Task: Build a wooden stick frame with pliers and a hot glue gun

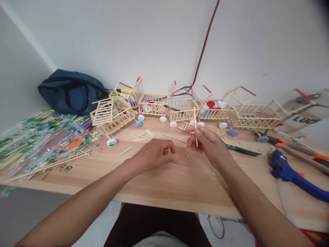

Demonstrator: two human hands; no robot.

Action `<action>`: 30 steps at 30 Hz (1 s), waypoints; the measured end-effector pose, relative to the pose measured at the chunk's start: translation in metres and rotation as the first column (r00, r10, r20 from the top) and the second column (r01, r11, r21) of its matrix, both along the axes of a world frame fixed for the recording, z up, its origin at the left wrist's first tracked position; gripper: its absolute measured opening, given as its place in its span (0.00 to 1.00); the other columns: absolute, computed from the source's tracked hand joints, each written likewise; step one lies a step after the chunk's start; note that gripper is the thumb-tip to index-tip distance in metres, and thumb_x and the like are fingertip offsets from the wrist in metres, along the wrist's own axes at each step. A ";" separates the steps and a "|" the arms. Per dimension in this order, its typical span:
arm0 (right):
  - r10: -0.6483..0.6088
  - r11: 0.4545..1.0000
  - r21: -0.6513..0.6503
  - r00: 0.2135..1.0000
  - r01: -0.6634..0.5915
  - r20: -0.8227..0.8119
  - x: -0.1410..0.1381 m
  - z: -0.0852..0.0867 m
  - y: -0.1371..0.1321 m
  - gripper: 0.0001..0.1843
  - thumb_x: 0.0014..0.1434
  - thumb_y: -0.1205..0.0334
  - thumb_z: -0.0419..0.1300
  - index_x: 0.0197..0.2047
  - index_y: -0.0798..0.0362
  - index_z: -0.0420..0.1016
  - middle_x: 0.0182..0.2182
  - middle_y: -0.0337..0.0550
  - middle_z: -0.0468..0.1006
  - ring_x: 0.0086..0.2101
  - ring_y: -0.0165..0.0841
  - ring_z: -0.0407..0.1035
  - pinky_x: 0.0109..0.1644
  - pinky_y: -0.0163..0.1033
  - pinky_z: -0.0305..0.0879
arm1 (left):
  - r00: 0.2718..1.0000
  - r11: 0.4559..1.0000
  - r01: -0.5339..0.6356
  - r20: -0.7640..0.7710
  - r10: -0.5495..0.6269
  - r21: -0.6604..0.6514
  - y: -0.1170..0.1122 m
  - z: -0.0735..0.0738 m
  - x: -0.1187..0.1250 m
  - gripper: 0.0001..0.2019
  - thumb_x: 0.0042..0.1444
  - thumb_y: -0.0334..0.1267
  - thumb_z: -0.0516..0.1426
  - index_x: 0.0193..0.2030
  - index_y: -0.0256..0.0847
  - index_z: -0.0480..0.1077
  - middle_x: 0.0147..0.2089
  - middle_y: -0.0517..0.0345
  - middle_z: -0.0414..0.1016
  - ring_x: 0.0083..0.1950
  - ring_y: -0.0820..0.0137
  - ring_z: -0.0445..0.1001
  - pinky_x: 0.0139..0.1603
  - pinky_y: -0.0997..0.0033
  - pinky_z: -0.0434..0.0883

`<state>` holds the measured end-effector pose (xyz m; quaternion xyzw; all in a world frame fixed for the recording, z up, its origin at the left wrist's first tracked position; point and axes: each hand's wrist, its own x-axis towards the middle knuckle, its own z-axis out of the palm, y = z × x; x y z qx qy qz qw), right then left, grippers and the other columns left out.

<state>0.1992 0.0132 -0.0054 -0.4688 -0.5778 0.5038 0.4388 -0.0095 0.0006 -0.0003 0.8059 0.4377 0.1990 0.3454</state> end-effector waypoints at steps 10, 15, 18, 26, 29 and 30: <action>-0.005 1.000 0.025 0.998 0.004 0.055 0.000 -0.004 0.002 0.21 0.59 0.43 0.53 0.42 0.53 0.68 0.20 0.36 0.73 0.19 0.26 0.61 0.21 0.32 0.51 | 0.959 0.986 0.152 -0.252 -0.132 0.064 -0.011 0.000 0.001 0.04 0.51 0.30 0.54 0.26 0.38 0.68 0.29 0.58 0.74 0.31 0.70 0.68 0.30 0.73 0.55; -0.005 0.999 0.041 0.996 0.001 0.091 -0.001 -0.004 0.001 0.19 0.61 0.44 0.51 0.38 0.52 0.67 0.20 0.36 0.73 0.19 0.26 0.62 0.22 0.32 0.53 | 0.981 0.997 0.076 -0.179 -0.069 0.028 -0.005 0.001 -0.006 0.04 0.49 0.29 0.54 0.29 0.39 0.70 0.29 0.59 0.73 0.30 0.71 0.66 0.31 0.73 0.56; 0.035 0.998 0.047 0.989 -0.043 0.146 -0.003 -0.006 0.000 0.19 0.63 0.45 0.49 0.35 0.52 0.66 0.21 0.37 0.73 0.19 0.26 0.62 0.23 0.32 0.55 | 0.997 0.996 -0.079 0.010 0.079 0.031 0.003 -0.001 -0.007 0.09 0.53 0.29 0.51 0.37 0.39 0.71 0.31 0.58 0.73 0.32 0.72 0.67 0.34 0.73 0.59; 0.118 0.952 0.195 0.870 -0.236 0.479 -0.006 -0.008 -0.003 0.19 0.64 0.52 0.49 0.33 0.53 0.76 0.25 0.39 0.70 0.23 0.27 0.59 0.27 0.33 0.54 | 0.730 0.913 -0.108 0.592 0.341 -0.393 0.025 -0.008 -0.014 0.09 0.53 0.38 0.59 0.37 0.36 0.65 0.33 0.55 0.76 0.24 0.80 0.61 0.26 0.77 0.57; 0.186 0.942 0.151 0.841 -0.300 0.508 -0.009 -0.007 -0.007 0.18 0.63 0.53 0.50 0.35 0.54 0.77 0.21 0.36 0.67 0.23 0.27 0.57 0.27 0.33 0.51 | 0.619 0.884 -0.044 0.682 0.389 -0.465 0.025 -0.009 -0.014 0.12 0.50 0.40 0.63 0.36 0.35 0.68 0.34 0.56 0.75 0.25 0.81 0.63 0.27 0.78 0.58; 0.210 0.941 0.127 0.839 -0.312 0.503 -0.010 -0.007 -0.009 0.17 0.63 0.53 0.50 0.35 0.54 0.77 0.20 0.36 0.66 0.22 0.27 0.57 0.26 0.33 0.50 | 0.589 0.879 -0.017 0.705 0.394 -0.477 0.025 -0.010 -0.014 0.13 0.49 0.40 0.64 0.36 0.35 0.69 0.33 0.56 0.75 0.26 0.81 0.63 0.27 0.78 0.58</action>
